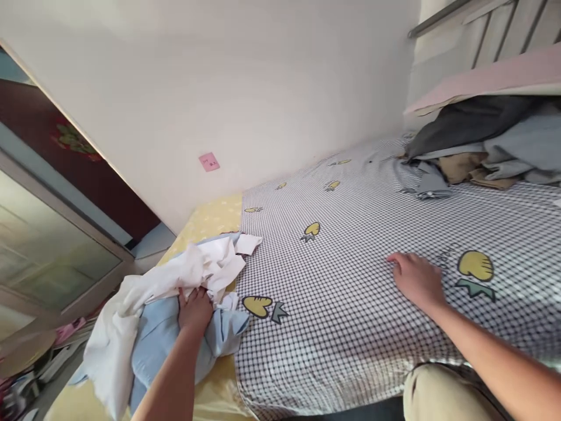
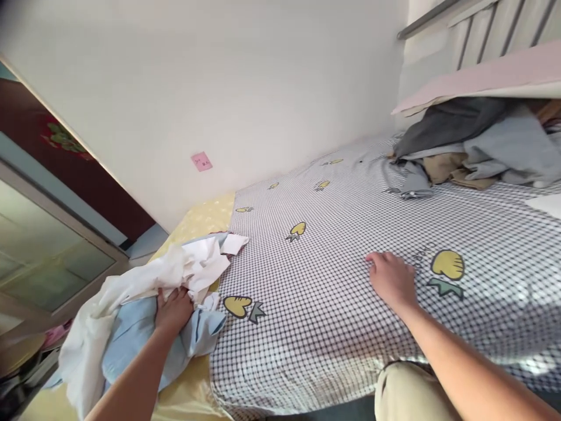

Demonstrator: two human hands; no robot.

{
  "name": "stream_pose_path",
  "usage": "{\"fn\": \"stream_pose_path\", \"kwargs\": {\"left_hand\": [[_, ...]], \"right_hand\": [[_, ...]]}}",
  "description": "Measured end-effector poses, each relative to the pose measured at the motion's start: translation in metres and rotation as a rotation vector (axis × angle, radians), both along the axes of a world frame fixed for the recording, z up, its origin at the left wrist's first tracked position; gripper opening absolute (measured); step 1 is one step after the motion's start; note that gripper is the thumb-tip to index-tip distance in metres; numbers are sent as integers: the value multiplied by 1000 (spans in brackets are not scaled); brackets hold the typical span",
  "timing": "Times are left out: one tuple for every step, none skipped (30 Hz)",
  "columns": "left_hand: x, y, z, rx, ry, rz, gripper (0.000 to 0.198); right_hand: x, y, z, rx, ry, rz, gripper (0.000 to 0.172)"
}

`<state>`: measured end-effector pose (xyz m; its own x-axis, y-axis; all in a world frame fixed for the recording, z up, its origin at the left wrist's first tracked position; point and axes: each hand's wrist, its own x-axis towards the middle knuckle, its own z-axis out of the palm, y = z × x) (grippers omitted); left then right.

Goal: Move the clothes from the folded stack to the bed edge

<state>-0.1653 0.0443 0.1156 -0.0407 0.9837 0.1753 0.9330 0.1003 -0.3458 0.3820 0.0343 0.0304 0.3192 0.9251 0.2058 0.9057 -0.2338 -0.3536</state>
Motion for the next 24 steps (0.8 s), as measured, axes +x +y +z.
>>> {"fn": "stream_pose_path", "kwargs": {"left_hand": [[-1,-2,1,6,0,-4,48],[-1,-5,1,13,3,-16,49],[-1,-9,0,20,7,-36,49],[0,-13,-2,27,12,-60,50],[2,-18,-4,31,13,-88,50],[3,-23,-7,34,9,-119,50],[4,-28,-9,34,-1,-148,49],[6,-32,-11,35,-17,-174,47],[8,-37,-12,36,-39,-194,45],[10,-42,-12,40,-66,-208,43],[13,-47,-12,49,-96,-215,42],[18,-53,-12,66,-126,-214,42],[23,-60,-12,88,-155,-207,44],[29,-69,-13,114,-181,-195,46],[36,-79,-15,143,-202,-195,48],[43,-89,-19,173,-210,-228,49],[50,-100,-23,200,-203,-302,50],[55,-109,-29,216,-174,-423,51],[58,-117,-36,210,-123,-575,52],[59,-122,-44,188,-58,-722,54],[57,-124,-52,161,6,-836,56],[54,-122,-58,131,57,-896,56],[49,-117,-64,107,88,-917,55],[44,-110,-67,87,103,-913,54]], "right_hand": [[0,1,-1,-8,-11,-10,38],[0,2,-2,-15,-23,-23,38],[0,3,-3,-21,-32,-34,38],[0,4,-4,-29,-36,-43,38],[-1,5,-5,-36,-37,-47,37],[-1,6,-5,-40,-36,-52,37],[-2,6,-5,-39,-35,-54,37],[-3,6,-4,-35,-33,-52,37],[-3,5,-3,-31,-32,-47,37],[-4,4,-1,-28,-34,-44,38],[-5,3,0,-26,-37,-42,38],[-6,2,2,-27,-41,-41,39],[-7,0,4,-28,-45,-40,40],[-8,-2,6,-31,-48,-41,41],[-8,-3,7,-33,-50,-40,42],[-9,-4,8,-34,-51,-34,43],[-9,-5,9,-34,-51,-24,44],[-9,-6,9,-34,-50,-16,45],[-8,-6,8,-30,-51,-8,45],[-7,-6,7,-23,-53,-4,44],[-7,-5,5,-13,-55,-2,43],[-6,-4,4,-4,-60,-3,42],[-5,-4,2,2,-66,-7,42],[-5,-2,0,4,-69,-9,42]]}}
